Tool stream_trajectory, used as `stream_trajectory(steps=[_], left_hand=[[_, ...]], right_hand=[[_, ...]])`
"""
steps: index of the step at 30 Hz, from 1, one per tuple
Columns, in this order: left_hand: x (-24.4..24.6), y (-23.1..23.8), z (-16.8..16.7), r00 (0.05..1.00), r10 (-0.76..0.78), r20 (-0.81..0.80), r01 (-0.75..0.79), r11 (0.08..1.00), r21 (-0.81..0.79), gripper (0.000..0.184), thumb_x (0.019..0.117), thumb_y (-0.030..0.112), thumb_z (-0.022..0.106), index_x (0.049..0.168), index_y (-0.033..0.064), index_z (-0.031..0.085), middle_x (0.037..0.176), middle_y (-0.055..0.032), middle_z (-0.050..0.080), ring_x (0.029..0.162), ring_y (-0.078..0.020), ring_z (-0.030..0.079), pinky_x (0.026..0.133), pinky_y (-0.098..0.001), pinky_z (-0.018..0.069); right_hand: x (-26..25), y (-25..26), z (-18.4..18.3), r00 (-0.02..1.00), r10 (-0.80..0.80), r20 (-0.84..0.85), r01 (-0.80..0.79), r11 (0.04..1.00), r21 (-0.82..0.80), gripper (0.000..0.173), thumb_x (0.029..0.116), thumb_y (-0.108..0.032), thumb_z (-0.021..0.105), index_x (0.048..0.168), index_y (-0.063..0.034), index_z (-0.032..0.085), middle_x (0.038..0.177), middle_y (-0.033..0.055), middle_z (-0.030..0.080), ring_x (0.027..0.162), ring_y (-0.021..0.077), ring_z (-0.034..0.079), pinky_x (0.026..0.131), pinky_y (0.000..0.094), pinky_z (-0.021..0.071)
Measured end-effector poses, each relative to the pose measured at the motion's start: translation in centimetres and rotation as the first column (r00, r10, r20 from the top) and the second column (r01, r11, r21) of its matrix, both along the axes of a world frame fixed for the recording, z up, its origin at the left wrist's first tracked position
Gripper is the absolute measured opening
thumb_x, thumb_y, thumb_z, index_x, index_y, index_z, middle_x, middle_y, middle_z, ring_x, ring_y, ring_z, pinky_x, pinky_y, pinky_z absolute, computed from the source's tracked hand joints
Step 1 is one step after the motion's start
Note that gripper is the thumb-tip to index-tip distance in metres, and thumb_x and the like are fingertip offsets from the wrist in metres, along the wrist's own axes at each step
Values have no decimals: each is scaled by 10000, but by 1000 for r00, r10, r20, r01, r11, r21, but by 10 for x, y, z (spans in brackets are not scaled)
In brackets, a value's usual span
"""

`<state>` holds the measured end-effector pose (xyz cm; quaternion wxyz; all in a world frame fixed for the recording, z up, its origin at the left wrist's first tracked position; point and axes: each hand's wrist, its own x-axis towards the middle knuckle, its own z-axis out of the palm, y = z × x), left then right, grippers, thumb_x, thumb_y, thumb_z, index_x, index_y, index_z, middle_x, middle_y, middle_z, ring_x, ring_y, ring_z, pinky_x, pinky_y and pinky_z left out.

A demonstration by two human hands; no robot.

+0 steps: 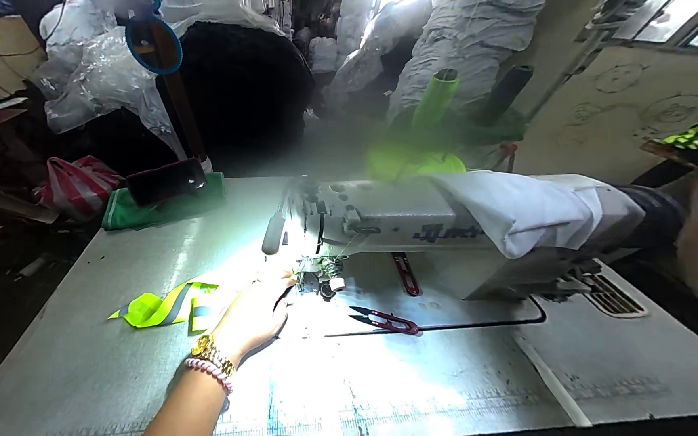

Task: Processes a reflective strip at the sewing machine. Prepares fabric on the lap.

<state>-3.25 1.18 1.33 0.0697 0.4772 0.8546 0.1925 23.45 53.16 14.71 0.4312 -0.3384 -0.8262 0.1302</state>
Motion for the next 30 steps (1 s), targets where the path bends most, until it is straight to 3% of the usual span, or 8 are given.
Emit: stream_trajectory(steps=[2, 4, 8, 13, 17, 23, 27, 30], left_hand=[[0, 1, 1, 1000, 11, 9, -11, 1000, -15, 453, 1045, 309, 390, 1442, 224, 588, 1516, 49, 536, 1431, -139, 456, 1201, -404, 337], [0, 1, -1, 1000, 17, 1, -17, 1000, 11, 444, 1044, 298, 398, 1430, 211, 600, 1505, 44, 551, 1420, -137, 473, 1194, -409, 348], [-1, 5, 4, 997, 51, 51, -52, 998, 28, 417, 1058, 271, 381, 1369, 190, 646, 1459, 30, 590, 1384, -149, 508, 1178, -400, 362], [-7, 29, 40, 946, 317, 70, -309, 945, -103, 352, 1074, 272, 460, 1280, 119, 701, 1210, -123, 706, 1185, -304, 638, 1052, -517, 463], [-6, 53, 43, 911, 409, -49, -408, 884, -229, 327, 1047, 337, 516, 1178, 98, 698, 1130, -138, 703, 1131, -323, 647, 1008, -521, 470], [-1, 59, 45, 886, 463, -21, -460, 872, -168, 322, 1039, 279, 539, 1269, 94, 670, 1171, -156, 703, 1149, -349, 631, 1039, -554, 411], [-4, 53, 27, 900, 434, -48, -434, 901, 10, 247, 1013, 214, 570, 1164, 70, 703, 1058, -186, 720, 1043, -394, 667, 949, -605, 449], [0, 50, 36, 893, 449, 19, -449, 893, -17, 343, 1046, 247, 529, 1315, 69, 645, 1275, -242, 640, 1227, -440, 573, 1041, -619, 396]], right_hand=[[-22, 26, 26, 984, -41, 176, 70, 984, -165, 672, 1061, -553, 413, 1386, 21, 539, 1312, 379, 561, 1219, 584, 532, 951, 798, 380], [-36, 21, 35, 945, -93, 315, 175, 954, -244, 653, 1088, -498, 401, 1267, 90, 624, 1235, 441, 570, 1181, 643, 519, 910, 840, 344], [4, -24, -29, 999, -28, 26, 33, 975, -222, 576, 1122, -340, 305, 1386, 144, 470, 1404, 401, 483, 1330, 504, 485, 1096, 663, 366], [20, -10, -49, 964, 76, -254, -163, 924, -345, 585, 1100, -414, 347, 1412, 73, 435, 1338, 210, 543, 1172, 170, 567, 1031, 379, 483], [-13, -29, -1, 991, -91, -103, 44, 921, -387, 740, 1077, -574, 298, 1370, 75, 499, 1324, 361, 535, 1225, 474, 533, 983, 701, 397], [-21, -50, -40, 938, -45, -344, -74, 942, -326, 546, 1119, -351, 265, 1435, 68, 413, 1429, 251, 494, 1288, 237, 529, 1088, 427, 436], [-10, -44, -49, 952, -7, -305, -108, 927, -359, 555, 1125, -369, 238, 1452, 54, 387, 1415, 240, 498, 1285, 221, 536, 1094, 427, 445], [-4, -36, -63, 957, -2, -289, -108, 925, -364, 549, 1130, -329, 232, 1443, 103, 359, 1371, 290, 496, 1210, 261, 566, 1046, 443, 472]])
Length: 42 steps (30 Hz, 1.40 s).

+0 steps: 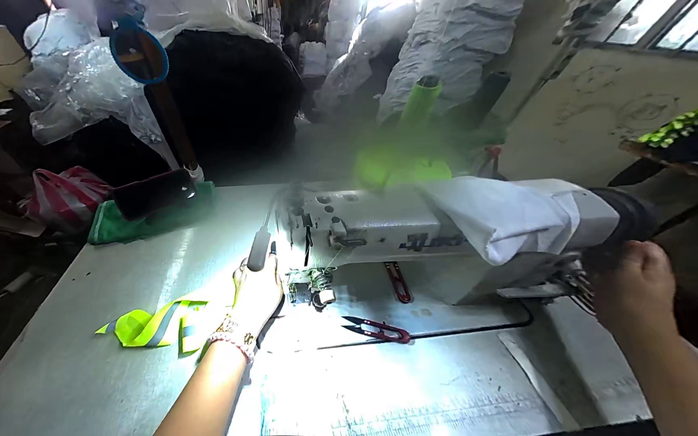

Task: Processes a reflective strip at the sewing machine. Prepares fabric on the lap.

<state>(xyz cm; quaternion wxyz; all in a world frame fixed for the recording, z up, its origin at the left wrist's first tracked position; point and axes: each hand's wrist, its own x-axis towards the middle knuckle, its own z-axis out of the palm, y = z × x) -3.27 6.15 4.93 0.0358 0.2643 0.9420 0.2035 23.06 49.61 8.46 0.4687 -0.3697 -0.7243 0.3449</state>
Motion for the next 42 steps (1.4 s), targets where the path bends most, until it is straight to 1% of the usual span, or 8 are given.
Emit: stream_trajectory(steps=[8, 12, 16, 20, 25, 31, 37, 42], left_hand=[[2, -9, 2, 1000, -17, -4, 17, 1000, 3, 354, 1026, 268, 573, 1296, 50, 640, 1280, -225, 638, 1215, -417, 583, 1048, -600, 395], [-27, -18, -1, 991, 134, 8, -134, 988, 70, 333, 987, 216, 648, 1253, 17, 635, 1270, -229, 631, 1218, -428, 581, 1045, -618, 410], [-70, -42, -1, 968, 240, 78, -242, 970, 21, 280, 1014, 206, 593, 1250, 64, 644, 1289, -175, 638, 1241, -383, 569, 1029, -621, 402], [-72, -67, -4, 954, 193, 232, -262, 910, 321, 160, 1010, 114, 625, 1141, 23, 626, 957, -126, 661, 853, -237, 652, 810, -447, 548], [-43, -96, -2, 936, 144, 321, -310, 770, 558, 214, 965, 13, 667, 1154, 3, 567, 973, -108, 676, 850, -162, 677, 781, -340, 573], [-17, -109, -13, 984, -1, 181, -140, 624, 769, 99, 940, -30, 609, 999, 47, 590, 904, -37, 668, 807, -95, 654, 741, -249, 559], [-4, -112, -16, 995, -6, 104, -75, 659, 749, 169, 955, 12, 585, 1066, 49, 707, 930, -19, 732, 795, -54, 682, 727, -204, 572], [2, -113, -17, 997, 28, 73, -74, 661, 747, 193, 944, 21, 597, 1084, 43, 728, 957, -16, 736, 817, -29, 683, 759, -178, 574]], right_hand=[[12, -44, 12, 992, -128, -15, 124, 916, 382, 572, 1112, -290, 337, 1515, 116, 334, 1559, 333, 364, 1446, 353, 416, 1192, 401, 348], [-3, -161, 14, 966, 197, 170, -259, 692, 674, 255, 1087, -145, 458, 1158, 59, 593, 1183, 221, 647, 1190, 225, 617, 1029, 336, 493], [-41, -232, -39, 682, 348, 643, -679, 627, 381, 283, 996, -242, 583, 1154, -92, 763, 1198, 128, 726, 1106, 349, 693, 928, 539, 564], [-57, -243, -91, 716, 152, 681, -623, 578, 526, 262, 941, -189, 648, 1154, -113, 780, 1061, 99, 751, 929, 328, 725, 771, 483, 607], [-58, -268, -81, 726, 60, 685, -590, 567, 576, 226, 848, 4, 588, 983, -57, 758, 897, 116, 706, 807, 297, 720, 690, 421, 605], [-97, -355, -32, 574, 384, 723, -602, 797, 55, 354, 1024, -248, 535, 1332, -134, 669, 1234, 128, 690, 871, 293, 740, 718, 484, 612], [-156, -399, -24, 438, 316, 841, -640, 767, 46, 425, 1063, -320, 437, 1388, -119, 622, 1233, 144, 683, 1067, 313, 696, 868, 476, 565], [-169, -407, -44, 583, 254, 772, -662, 699, 270, 318, 1032, -293, 485, 1166, -141, 731, 973, 67, 722, 830, 235, 724, 679, 415, 574]])
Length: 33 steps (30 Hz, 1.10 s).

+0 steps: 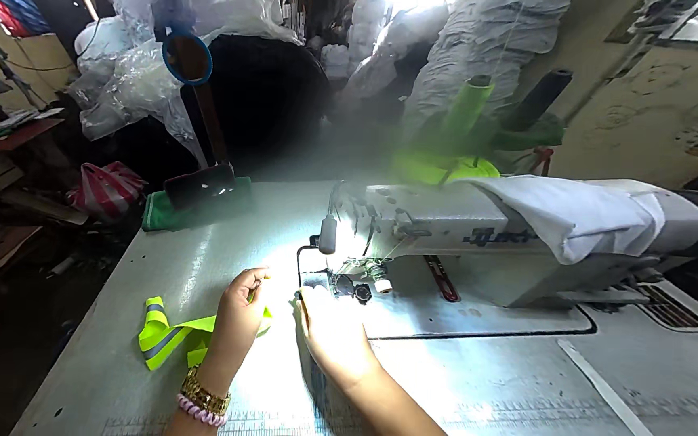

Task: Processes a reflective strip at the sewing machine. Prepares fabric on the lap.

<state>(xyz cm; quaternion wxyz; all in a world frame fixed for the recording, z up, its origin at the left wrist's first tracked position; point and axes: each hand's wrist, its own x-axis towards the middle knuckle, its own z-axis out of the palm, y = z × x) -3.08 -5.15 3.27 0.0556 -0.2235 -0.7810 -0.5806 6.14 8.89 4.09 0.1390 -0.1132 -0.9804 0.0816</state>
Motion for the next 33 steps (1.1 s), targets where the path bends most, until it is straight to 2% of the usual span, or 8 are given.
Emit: stream_trajectory(steps=[5, 7, 10, 22, 25, 28, 31, 33], left_hand=[[4, -10, 7, 983, -178, 51, 175, 982, 70, 281, 918, 7, 604, 1175, 30, 715, 1064, -26, 733, 842, -60, 685, 779, -201, 580], [11, -14, 11, 951, -296, 86, 287, 953, 99, 296, 899, 13, 624, 1179, 32, 719, 1111, -31, 727, 890, -79, 685, 814, -220, 581], [22, -18, 18, 892, -424, 154, 408, 904, 129, 285, 893, 57, 665, 1173, 51, 719, 1079, -22, 718, 912, -88, 679, 835, -235, 576], [36, -17, 27, 757, -586, 290, 568, 809, 151, 422, 897, 63, 694, 1313, 138, 698, 1148, -11, 729, 851, -73, 679, 795, -230, 574], [37, -19, 19, 858, -476, 194, 465, 880, 100, 391, 868, 83, 694, 1259, 85, 692, 1132, -13, 729, 883, -80, 699, 819, -254, 595], [37, -25, 17, 905, -379, 195, 378, 925, 41, 548, 854, 4, 674, 1376, -36, 514, 1318, -101, 659, 928, -94, 714, 788, -271, 608], [36, -33, 11, 909, -351, 226, 359, 933, 5, 629, 858, -62, 658, 1429, -91, 397, 1359, -155, 574, 917, -86, 691, 760, -260, 605], [37, -36, 2, 919, -318, 232, 337, 941, -45, 592, 873, -62, 645, 1415, -102, 410, 1315, -165, 575, 909, -95, 681, 768, -265, 602]], right_hand=[[15, 22, 14, 999, 0, -32, -3, 995, -96, 329, 1017, -272, 522, 1235, -118, 714, 1093, 114, 731, 885, 303, 739, 727, 489, 602], [21, 36, 9, 953, 80, -294, -95, 995, -37, 300, 967, -298, 564, 1118, -120, 754, 948, 63, 734, 796, 236, 729, 677, 426, 613], [28, 49, 4, 858, 230, -460, -193, 973, 127, 269, 991, -311, 564, 1047, -148, 770, 832, 28, 715, 713, 205, 685, 609, 365, 565], [45, 45, -2, 788, 415, -454, -311, 906, 288, 221, 981, -220, 569, 1031, -216, 784, 932, 1, 765, 857, 165, 721, 716, 327, 579], [56, 63, -4, 829, 250, -500, -170, 965, 200, 309, 1020, -315, 496, 989, -139, 747, 852, 28, 733, 753, 176, 703, 629, 332, 570], [73, 104, -1, 920, -148, -364, 179, 982, 53, 382, 850, -365, 688, 1060, -50, 737, 939, 125, 746, 741, 266, 741, 591, 441, 601], [78, 153, 17, 875, -481, 61, 484, 873, -61, 443, 983, -371, 652, 1264, -30, 681, 1235, 227, 678, 928, 402, 729, 746, 572, 595], [71, 179, 28, 752, -553, 359, 608, 792, -55, 522, 1042, -423, 555, 1420, -64, 582, 1441, 202, 554, 1127, 390, 676, 908, 555, 562]])
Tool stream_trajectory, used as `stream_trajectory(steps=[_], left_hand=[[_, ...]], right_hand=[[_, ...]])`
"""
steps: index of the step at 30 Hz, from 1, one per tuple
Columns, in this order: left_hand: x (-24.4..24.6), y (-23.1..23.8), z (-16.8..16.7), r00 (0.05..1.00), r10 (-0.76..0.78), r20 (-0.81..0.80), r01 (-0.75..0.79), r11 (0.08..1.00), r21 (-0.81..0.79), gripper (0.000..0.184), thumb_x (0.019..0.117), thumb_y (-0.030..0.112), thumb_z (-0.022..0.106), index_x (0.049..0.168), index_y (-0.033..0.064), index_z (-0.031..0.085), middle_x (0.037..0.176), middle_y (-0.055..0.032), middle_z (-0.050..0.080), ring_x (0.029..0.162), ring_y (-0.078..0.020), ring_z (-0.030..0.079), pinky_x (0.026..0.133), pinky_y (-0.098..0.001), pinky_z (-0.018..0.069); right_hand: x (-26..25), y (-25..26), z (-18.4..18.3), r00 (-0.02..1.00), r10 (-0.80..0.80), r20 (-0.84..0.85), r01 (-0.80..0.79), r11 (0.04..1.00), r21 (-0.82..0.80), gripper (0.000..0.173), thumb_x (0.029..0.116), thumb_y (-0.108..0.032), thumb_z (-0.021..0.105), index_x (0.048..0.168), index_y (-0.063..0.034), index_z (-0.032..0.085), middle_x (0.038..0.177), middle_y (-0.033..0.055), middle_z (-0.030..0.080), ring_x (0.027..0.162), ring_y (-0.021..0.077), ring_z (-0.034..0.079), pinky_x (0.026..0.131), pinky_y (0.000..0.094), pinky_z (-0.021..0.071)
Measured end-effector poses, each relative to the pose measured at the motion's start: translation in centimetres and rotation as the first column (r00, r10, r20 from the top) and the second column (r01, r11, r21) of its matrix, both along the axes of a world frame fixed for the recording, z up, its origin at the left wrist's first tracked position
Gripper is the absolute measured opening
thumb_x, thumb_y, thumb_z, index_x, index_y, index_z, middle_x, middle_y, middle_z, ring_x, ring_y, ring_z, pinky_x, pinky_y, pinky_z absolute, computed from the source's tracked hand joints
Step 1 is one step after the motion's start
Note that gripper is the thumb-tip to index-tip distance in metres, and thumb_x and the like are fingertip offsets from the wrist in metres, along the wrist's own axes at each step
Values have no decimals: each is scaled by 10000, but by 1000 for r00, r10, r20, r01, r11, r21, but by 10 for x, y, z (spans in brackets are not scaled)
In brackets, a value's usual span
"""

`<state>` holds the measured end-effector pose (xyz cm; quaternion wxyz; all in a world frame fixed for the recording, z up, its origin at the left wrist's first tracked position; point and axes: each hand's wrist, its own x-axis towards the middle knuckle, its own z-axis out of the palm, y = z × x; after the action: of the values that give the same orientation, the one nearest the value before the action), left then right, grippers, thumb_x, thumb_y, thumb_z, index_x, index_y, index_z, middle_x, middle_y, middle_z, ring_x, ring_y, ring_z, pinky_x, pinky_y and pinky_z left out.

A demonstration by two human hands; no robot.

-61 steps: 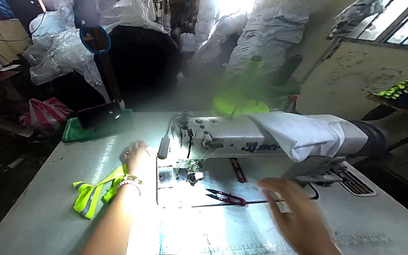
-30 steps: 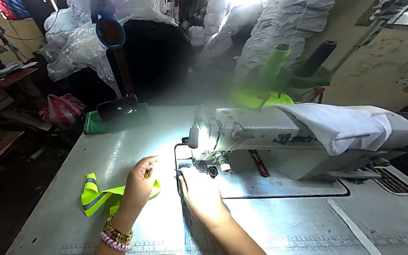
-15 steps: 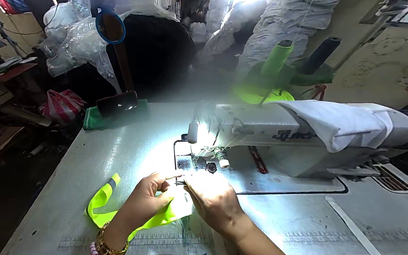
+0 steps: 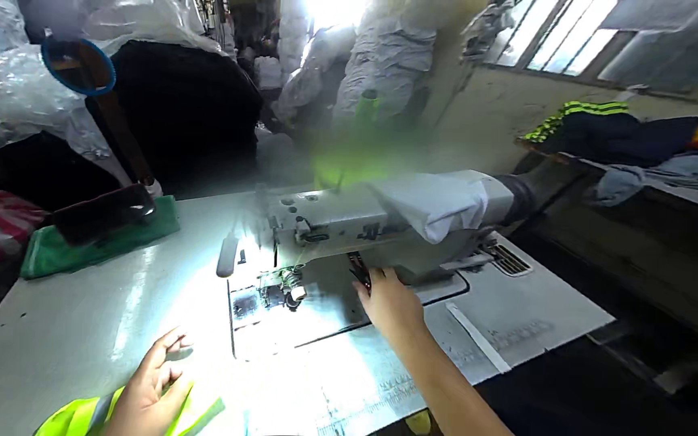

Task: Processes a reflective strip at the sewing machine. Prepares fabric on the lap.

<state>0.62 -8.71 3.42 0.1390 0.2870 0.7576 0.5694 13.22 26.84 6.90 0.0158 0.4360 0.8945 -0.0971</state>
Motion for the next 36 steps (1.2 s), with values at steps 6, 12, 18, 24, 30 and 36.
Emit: stream_trajectory(steps=[6, 12, 18, 24, 30, 36], left_hand=[[2, -2, -20, 995, 35, -96, -44, 994, -96, 421, 915, -8, 622, 1309, -113, 519, 1111, -161, 663, 938, -134, 676, 837, -287, 580], [-1, -3, -22, 992, 24, -123, -33, 996, -79, 351, 928, 18, 617, 1239, -131, 554, 1082, -143, 664, 912, -80, 666, 824, -236, 570], [-6, -1, -28, 984, 49, -170, -63, 995, -77, 311, 933, 45, 607, 1194, -124, 594, 1027, -145, 673, 873, -100, 661, 798, -253, 570], [-2, -3, -28, 976, 48, -212, -61, 997, -53, 201, 951, 19, 618, 1105, -109, 628, 1014, -139, 681, 902, -93, 664, 836, -244, 567], [2, -3, -28, 973, 139, -186, -131, 990, 53, 124, 934, -11, 653, 1037, -80, 647, 958, -49, 699, 858, -34, 669, 825, -230, 581], [50, 36, 31, 913, 137, 384, -312, 841, 442, 188, 1003, -45, 480, 1045, 99, 594, 869, 60, 705, 721, -43, 682, 676, -230, 602]], right_hand=[[-26, 22, -11, 993, 115, 7, -115, 993, 19, 414, 1028, -195, 576, 1418, -57, 566, 1406, 221, 558, 1144, 390, 661, 927, 531, 558], [-43, 43, -4, 987, 156, 40, -159, 980, 115, 414, 1040, -59, 471, 1444, -25, 554, 1471, 247, 530, 1405, 413, 468, 1111, 580, 411], [-64, 54, -8, 954, 179, -242, -147, 979, 142, 378, 1036, -153, 551, 1370, 14, 614, 1424, 273, 567, 1402, 414, 472, 1155, 591, 348], [-69, 58, -10, 970, 180, -166, -175, 984, 44, 400, 1083, -168, 473, 1420, 29, 563, 1480, 269, 521, 1449, 389, 425, 1192, 535, 317], [-47, 18, -18, 965, 263, 13, -263, 963, 55, 428, 1086, -237, 465, 1484, -84, 512, 1471, 252, 505, 1356, 440, 504, 1052, 575, 479], [10, -17, -13, 842, 433, -321, -430, 899, 84, 270, 1017, -196, 590, 1164, -19, 731, 1171, 225, 692, 1134, 397, 653, 993, 577, 507]])
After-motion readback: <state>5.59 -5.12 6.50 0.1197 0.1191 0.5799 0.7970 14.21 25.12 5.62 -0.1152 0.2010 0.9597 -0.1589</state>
